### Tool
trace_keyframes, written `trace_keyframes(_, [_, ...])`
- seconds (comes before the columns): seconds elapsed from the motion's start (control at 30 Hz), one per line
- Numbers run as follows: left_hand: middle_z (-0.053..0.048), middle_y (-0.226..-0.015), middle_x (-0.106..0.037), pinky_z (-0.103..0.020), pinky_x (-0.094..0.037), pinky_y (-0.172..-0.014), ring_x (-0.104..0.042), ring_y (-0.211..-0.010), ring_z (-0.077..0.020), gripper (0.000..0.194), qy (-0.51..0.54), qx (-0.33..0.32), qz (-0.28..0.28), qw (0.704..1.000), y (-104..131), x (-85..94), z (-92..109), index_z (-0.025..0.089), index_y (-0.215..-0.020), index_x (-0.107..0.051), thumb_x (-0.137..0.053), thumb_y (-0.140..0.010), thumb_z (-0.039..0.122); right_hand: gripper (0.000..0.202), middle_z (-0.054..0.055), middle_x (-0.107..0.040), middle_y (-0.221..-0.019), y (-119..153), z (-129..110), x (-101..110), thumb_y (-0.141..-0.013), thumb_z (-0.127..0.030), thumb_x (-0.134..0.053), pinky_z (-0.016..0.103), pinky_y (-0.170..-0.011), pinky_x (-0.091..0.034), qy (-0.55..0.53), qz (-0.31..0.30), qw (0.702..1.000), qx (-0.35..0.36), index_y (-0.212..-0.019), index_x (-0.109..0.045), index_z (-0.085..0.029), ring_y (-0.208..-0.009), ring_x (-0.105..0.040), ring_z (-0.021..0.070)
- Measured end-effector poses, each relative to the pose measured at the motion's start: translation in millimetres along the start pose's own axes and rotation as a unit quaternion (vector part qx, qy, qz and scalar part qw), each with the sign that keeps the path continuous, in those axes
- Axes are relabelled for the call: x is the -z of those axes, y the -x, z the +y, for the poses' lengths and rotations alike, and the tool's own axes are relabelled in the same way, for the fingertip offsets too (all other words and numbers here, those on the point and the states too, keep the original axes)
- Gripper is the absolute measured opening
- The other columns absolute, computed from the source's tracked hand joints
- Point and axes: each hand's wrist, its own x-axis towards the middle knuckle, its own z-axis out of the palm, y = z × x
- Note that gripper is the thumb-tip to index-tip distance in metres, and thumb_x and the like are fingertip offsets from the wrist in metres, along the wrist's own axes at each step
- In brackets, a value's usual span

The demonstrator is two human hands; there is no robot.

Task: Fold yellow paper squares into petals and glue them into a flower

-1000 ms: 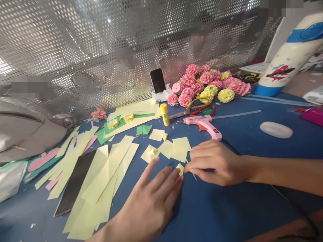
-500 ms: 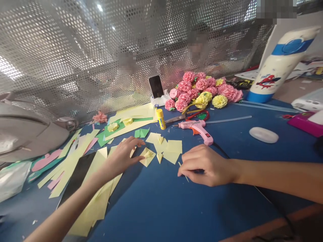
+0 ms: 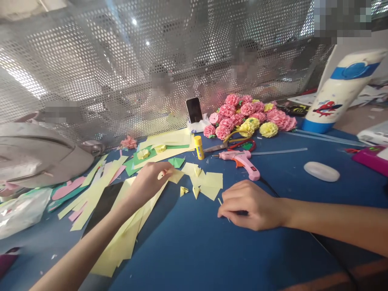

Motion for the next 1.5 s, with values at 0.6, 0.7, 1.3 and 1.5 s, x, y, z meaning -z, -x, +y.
trace_keyframes(0.6, [0.004,-0.080,-0.066,-0.022,-0.049,-0.068,-0.063,-0.075,-0.0136,0.017,0.158,-0.122,-0.030,0.979,50.6,-55.2,70.5,0.024,-0.101,-0.061,-0.060,-0.091,0.010,0.024,0.001,-0.062,-0.078,-4.9,-0.9,-0.8,-0.102,-0.028,-0.052,0.026,-0.070,-0.037,-0.021,-0.053,0.992,-0.112,-0.083,-0.061,-0.017,-0.076,-0.054,0.0141])
trace_keyframes(0.7, [0.002,-0.079,-0.065,-0.027,-0.046,-0.073,-0.058,-0.075,-0.0159,0.014,0.134,-0.139,-0.012,0.981,48.3,-56.5,67.6,0.022,-0.093,-0.061,-0.053,-0.095,0.012,0.022,0.001,-0.062,-0.081,-4.2,-0.7,-1.7,-0.103,-0.029,-0.053,0.025,-0.071,-0.037,-0.001,-0.038,0.994,-0.105,-0.086,-0.062,-0.018,-0.076,-0.053,0.0139])
trace_keyframes(1.3, [-0.008,-0.099,-0.074,-0.038,-0.044,-0.090,-0.064,-0.089,-0.0193,0.027,-0.035,-0.338,0.114,0.933,57.1,-55.7,56.9,0.010,-0.105,-0.067,-0.040,-0.104,0.010,0.033,0.004,-0.075,-0.111,-4.0,-3.7,-1.9,-0.108,-0.017,-0.039,0.029,-0.075,-0.049,0.148,-0.037,0.986,0.066,-0.105,-0.071,-0.014,-0.099,-0.066,0.0150])
trace_keyframes(1.5, [-0.006,-0.108,-0.076,-0.038,-0.045,-0.097,-0.065,-0.098,-0.0195,0.028,-0.011,-0.348,0.115,0.930,66.1,-60.4,54.2,0.012,-0.105,-0.070,-0.042,-0.105,0.012,0.030,0.002,-0.076,-0.107,-5.2,-3.5,1.4,-0.106,-0.016,-0.043,0.031,-0.072,-0.051,0.154,-0.046,0.982,0.102,-0.099,-0.072,-0.015,-0.096,-0.067,0.0156])
